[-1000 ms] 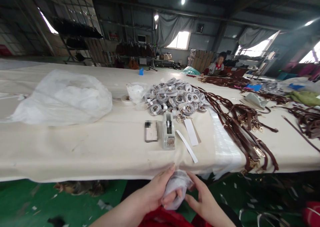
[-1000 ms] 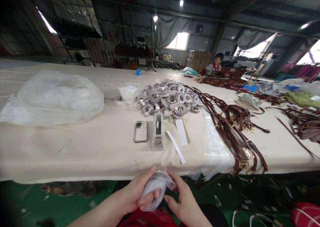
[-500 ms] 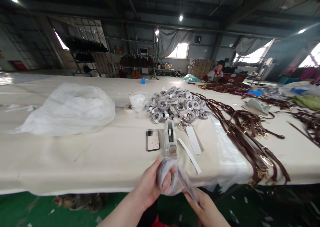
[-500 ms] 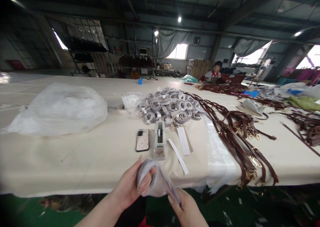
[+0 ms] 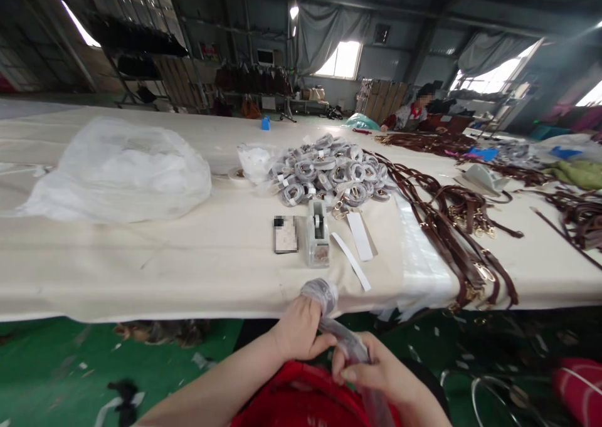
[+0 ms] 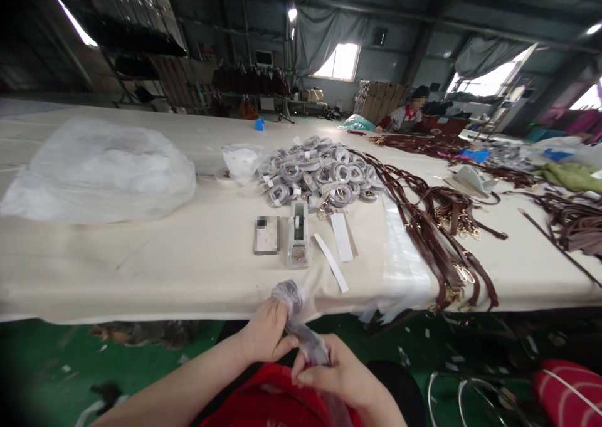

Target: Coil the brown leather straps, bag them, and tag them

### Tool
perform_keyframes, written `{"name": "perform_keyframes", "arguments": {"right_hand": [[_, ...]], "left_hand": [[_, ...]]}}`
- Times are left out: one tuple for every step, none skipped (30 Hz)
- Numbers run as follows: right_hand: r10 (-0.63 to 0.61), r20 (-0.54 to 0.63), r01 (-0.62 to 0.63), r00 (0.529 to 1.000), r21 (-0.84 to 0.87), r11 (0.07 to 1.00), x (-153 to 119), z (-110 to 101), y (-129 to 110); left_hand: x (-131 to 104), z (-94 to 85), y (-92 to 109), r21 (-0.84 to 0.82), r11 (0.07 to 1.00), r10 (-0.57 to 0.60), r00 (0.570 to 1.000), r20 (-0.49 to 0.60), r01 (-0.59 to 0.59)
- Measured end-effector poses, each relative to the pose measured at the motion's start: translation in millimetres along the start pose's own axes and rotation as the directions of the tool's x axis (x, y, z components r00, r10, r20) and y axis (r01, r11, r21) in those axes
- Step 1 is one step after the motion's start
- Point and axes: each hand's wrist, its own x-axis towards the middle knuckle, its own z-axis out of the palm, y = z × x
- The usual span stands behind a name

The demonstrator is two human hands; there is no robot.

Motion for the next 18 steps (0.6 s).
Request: {"name": "perform_keyframes", "arguments": {"right_hand": [[-0.022,-0.044,0.023,0.999,0.008,1.000,-1.6,-4.6,5.5],[-0.036,-0.085,0.037,0.996,0.006,0.999,-3.7,-9.0,10.8],[-0.037,-0.119,0.037,0.992,-0.005,0.999,-6.1,-13.0,15.6],[-0.027,-0.145,0.025,0.989,-0.018,1.000,-8.6,-16.7,19.8],[-0.011,-0.162,0.006,0.987,-0.034,0.999,-11.1,-20.1,23.4],[0.007,-0.170,-0.016,0.985,-0.051,0.999,-13.5,-23.2,26.1],[0.025,-0.179,-0.037,0.983,-0.065,0.997,-15.6,-25.9,28.2],[0.037,-0.188,-0.056,0.981,-0.096,0.994,-17.2,-28.2,29.5],[0.044,-0.197,-0.075,0.979,-0.152,0.986,-18.3,-30.0,30.2],[0.043,-0.210,-0.093,0.977,-0.233,0.968,-18.9,-31.1,30.4],[0.039,-0.221,-0.113,0.974,-0.331,0.937,-18.8,-31.6,30.2],[0.032,-0.228,-0.132,0.973,-0.435,0.891,-18.3,-31.4,29.6],[0.027,-0.224,-0.145,0.974,-0.531,0.835,-17.4,-30.5,28.9],[0.028,-0.207,-0.150,0.978,-0.604,0.782,-16.2,-29.1,28.1],[0.040,-0.179,-0.148,0.983,-0.648,0.747,-14.9,-27.3,27.3],[0.061,-0.143,-0.142,0.988,-0.674,0.724,-13.8,-25.2,26.6],[0.085,-0.109,-0.137,0.990,-0.687,0.714,-12.9,-22.9,26.2],[0.111,-0.078,-0.134,0.991,-0.686,0.715,-12.2,-20.6,26.0]], "left_hand": [[-0.5,-3.3,1.7,0.028,1.000,0.001,0.999,0.052,-0.002],[-0.3,-8.0,3.8,0.037,0.999,-0.003,0.994,0.106,-0.001],[0.3,-13.3,6.2,0.030,1.000,-0.007,0.987,0.163,0.002],[1.0,-18.7,8.4,0.009,1.000,-0.007,0.975,0.222,0.005],[1.6,-23.6,10.1,-0.024,1.000,-0.005,0.959,0.282,0.012],[1.9,-27.8,11.3,-0.064,0.998,0.000,0.941,0.339,0.023],[1.8,-31.1,11.8,-0.105,0.994,0.005,0.920,0.392,0.039],[1.4,-33.4,11.7,-0.143,0.988,0.010,0.899,0.438,0.059],[0.7,-34.8,11.0,-0.177,0.981,0.014,0.876,0.483,0.081],[-0.2,-35.4,10.0,-0.206,0.973,0.019,0.850,0.526,0.105],[-1.2,-35.4,8.6,-0.235,0.963,0.025,0.824,0.566,0.132],[-2.3,-35.1,7.1,-0.269,0.948,0.031,0.795,0.606,0.168],[-3.2,-34.6,5.4,-0.304,0.927,0.034,0.758,0.651,0.219],[-4.1,-33.9,3.5,-0.334,0.899,0.039,0.710,0.703,0.282],[-4.9,-33.2,1.5,-0.357,0.864,0.046,0.651,0.757,0.354],[-5.5,-32.6,-0.7,-0.370,0.822,0.057,0.584,0.810,0.433],[-6.1,-32.0,-3.1,-0.369,0.777,0.069,0.513,0.855,0.510],[-6.6,-31.3,-5.7,-0.359,0.734,0.082,0.449,0.890,0.577]]}}
